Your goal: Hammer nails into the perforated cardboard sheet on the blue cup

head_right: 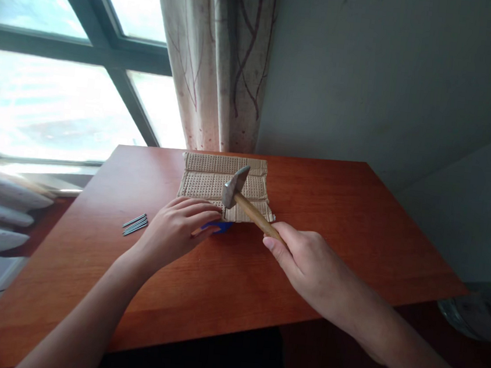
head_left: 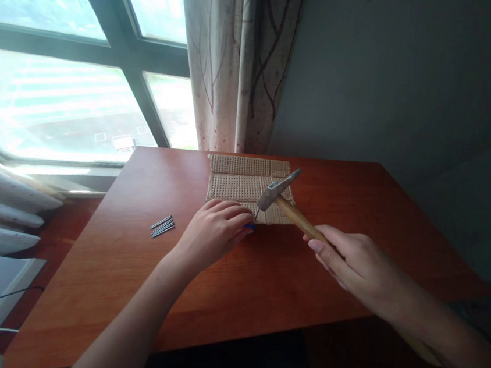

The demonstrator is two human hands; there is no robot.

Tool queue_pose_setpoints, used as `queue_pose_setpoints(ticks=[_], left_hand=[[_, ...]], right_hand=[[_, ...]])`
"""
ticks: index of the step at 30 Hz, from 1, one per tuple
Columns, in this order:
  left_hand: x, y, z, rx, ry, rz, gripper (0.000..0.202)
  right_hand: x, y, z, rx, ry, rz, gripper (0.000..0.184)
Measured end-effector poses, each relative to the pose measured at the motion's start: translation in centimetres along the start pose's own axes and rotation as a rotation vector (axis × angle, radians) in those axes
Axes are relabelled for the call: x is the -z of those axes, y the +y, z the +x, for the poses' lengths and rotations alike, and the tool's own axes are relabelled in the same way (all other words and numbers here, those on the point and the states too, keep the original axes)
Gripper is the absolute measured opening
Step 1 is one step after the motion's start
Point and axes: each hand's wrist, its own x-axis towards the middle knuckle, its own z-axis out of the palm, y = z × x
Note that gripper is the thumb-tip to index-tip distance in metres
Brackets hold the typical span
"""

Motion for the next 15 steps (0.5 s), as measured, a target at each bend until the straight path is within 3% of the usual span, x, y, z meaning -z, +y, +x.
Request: queue_pose_setpoints(ticks=[15], left_hand=[[-0.41,-0.24,-0.38,-0.009,0.064,-0.006,0.021]], right_hand=[[0.34,0.01,-0.08,-0.012,0.033,0.016,0.032]])
